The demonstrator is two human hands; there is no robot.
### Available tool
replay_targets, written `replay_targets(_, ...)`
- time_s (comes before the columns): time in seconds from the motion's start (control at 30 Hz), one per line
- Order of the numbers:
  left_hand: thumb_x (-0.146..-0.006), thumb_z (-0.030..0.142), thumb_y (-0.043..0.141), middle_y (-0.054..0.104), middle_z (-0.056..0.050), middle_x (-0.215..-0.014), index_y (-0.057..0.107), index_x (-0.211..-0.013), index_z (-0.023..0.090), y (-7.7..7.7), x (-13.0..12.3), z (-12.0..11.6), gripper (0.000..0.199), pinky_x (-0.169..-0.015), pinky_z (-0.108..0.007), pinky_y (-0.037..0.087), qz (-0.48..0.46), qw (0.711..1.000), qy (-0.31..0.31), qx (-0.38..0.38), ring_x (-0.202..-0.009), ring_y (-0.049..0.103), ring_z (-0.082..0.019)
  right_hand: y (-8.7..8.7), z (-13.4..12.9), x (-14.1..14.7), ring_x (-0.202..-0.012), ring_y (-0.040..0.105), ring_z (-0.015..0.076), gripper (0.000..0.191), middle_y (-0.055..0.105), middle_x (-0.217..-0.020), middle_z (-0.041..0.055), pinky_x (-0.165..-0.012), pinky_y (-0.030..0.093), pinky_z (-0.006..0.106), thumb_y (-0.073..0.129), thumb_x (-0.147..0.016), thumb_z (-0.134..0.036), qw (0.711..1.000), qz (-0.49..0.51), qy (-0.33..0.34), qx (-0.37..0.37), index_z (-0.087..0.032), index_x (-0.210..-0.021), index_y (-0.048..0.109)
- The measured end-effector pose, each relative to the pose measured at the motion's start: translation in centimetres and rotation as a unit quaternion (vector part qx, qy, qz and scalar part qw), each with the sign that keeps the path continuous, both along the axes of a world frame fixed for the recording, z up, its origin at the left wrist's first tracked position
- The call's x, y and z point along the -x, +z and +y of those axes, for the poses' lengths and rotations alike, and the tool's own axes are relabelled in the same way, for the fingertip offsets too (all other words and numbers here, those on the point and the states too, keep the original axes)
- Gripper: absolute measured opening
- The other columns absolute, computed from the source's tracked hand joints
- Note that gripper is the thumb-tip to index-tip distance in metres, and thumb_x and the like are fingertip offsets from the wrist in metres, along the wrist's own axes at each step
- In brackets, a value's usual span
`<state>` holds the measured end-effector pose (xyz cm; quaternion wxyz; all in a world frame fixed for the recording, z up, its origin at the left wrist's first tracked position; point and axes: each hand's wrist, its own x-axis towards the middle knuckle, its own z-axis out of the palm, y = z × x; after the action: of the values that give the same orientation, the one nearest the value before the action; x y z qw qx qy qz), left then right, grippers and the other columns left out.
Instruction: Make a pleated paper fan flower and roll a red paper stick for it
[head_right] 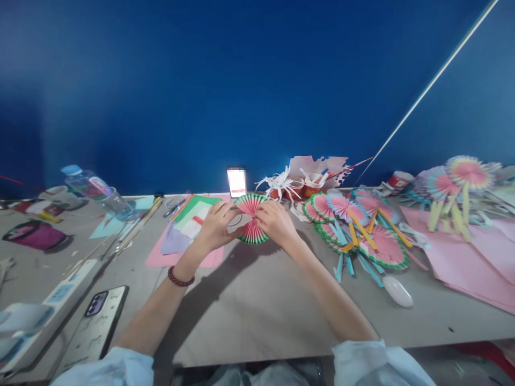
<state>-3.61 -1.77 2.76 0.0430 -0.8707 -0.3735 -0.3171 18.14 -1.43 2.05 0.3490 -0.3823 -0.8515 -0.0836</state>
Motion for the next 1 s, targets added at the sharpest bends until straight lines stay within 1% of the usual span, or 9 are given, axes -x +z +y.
replay_targets(0.13, -0.086, 0.032, 0.06, 0.063, -0.012, -0.109, 0.065, -0.104, 0.021, -0.4, -0.2, 0.0, 0.021, -0.094, -0.045, 0.04, 0.009, 1.0, 0.008, 0.0, -0.106, 0.053, -0.03, -0.3, 0.0, 0.2, -0.09, 0.058, 0.0221, 0.017, 0.067, -0.089, 0.0071, -0.083, 0.047, 0.037, 0.057, -0.091, -0.02, 1.0, -0.006, 0.001, 0.004, -0.021, -0.079, 0.07)
replay_targets(0.3, -0.084, 0.021, 0.063, 0.064, -0.011, -0.1, 0.065, -0.099, 0.021, -1.9, -0.7, 0.3, 0.015, -0.086, -0.042, 0.041, 0.032, 0.999, 0.028, 0.021, -0.099, 0.055, -0.029, -1.3, 0.5, 0.2, -0.086, 0.057, 0.0203, 0.017, 0.066, -0.085, 0.0068, -0.078, 0.046, 0.034, 0.057, -0.09, -0.017, 0.999, -0.045, 0.01, 0.019, -0.02, -0.078, 0.069)
replay_targets(0.47, -0.08, 0.018, 0.067, 0.064, -0.009, -0.093, 0.066, -0.09, 0.019, -3.9, -1.5, 0.7, 0.01, -0.085, -0.041, 0.041, 0.014, 0.998, 0.0, 0.065, -0.096, 0.055, -0.027, -2.8, 1.2, 0.2, -0.08, 0.057, 0.0185, 0.015, 0.065, -0.079, 0.0059, -0.075, 0.045, 0.031, 0.06, -0.085, -0.012, 0.993, -0.09, 0.011, 0.072, -0.018, -0.074, 0.069)
replay_targets(0.57, -0.077, 0.013, 0.065, 0.063, -0.008, -0.085, 0.067, -0.082, 0.02, -5.1, -1.7, 1.0, 0.008, -0.08, -0.04, 0.04, -0.006, 0.995, 0.0, 0.098, -0.091, 0.055, -0.027, -3.5, 1.2, 0.4, -0.079, 0.057, 0.0181, 0.015, 0.066, -0.08, 0.0059, -0.074, 0.045, 0.03, 0.059, -0.085, -0.012, 0.986, -0.113, 0.012, 0.119, -0.017, -0.075, 0.069)
replay_targets(0.67, -0.075, 0.014, 0.067, 0.062, -0.009, -0.077, 0.068, -0.075, 0.021, -6.0, -1.7, 1.2, 0.007, -0.073, -0.039, 0.039, -0.01, 0.992, -0.003, 0.125, -0.086, 0.055, -0.028, -3.8, 0.8, 0.8, -0.081, 0.057, 0.018, 0.014, 0.066, -0.083, 0.0063, -0.073, 0.045, 0.029, 0.059, -0.086, -0.012, 0.979, -0.13, 0.011, 0.157, -0.017, -0.078, 0.07)
replay_targets(0.77, -0.074, 0.015, 0.067, 0.066, -0.01, -0.078, 0.072, -0.077, 0.02, -6.3, -1.7, 1.3, 0.007, -0.072, -0.039, 0.04, 0.029, 0.989, -0.001, 0.148, -0.085, 0.055, -0.029, -4.0, 0.5, 1.3, -0.082, 0.058, 0.0175, 0.013, 0.065, -0.084, 0.0059, -0.074, 0.045, 0.028, 0.06, -0.085, -0.011, 0.971, -0.14, 0.007, 0.192, -0.017, -0.079, 0.069)
replay_targets(0.9, -0.081, 0.015, 0.062, 0.071, -0.008, -0.083, 0.076, -0.086, 0.019, -6.1, -1.8, 1.1, 0.015, -0.077, -0.039, 0.043, 0.058, 0.977, 0.001, 0.204, -0.087, 0.057, -0.026, -3.9, 0.5, 1.5, -0.089, 0.059, 0.0177, 0.013, 0.066, -0.09, 0.0068, -0.079, 0.044, 0.027, 0.057, -0.088, -0.013, 0.955, -0.169, -0.001, 0.243, -0.016, -0.085, 0.07)
replay_targets(1.0, -0.084, 0.016, 0.06, 0.071, -0.008, -0.087, 0.076, -0.092, 0.018, -6.0, -1.9, 1.0, 0.018, -0.08, -0.037, 0.044, 0.082, 0.972, 0.009, 0.22, -0.089, 0.058, -0.025, -3.8, 0.5, 1.4, -0.092, 0.059, 0.0183, 0.015, 0.067, -0.093, 0.0073, -0.082, 0.044, 0.027, 0.055, -0.089, -0.014, 0.947, -0.169, -0.007, 0.273, -0.016, -0.089, 0.07)
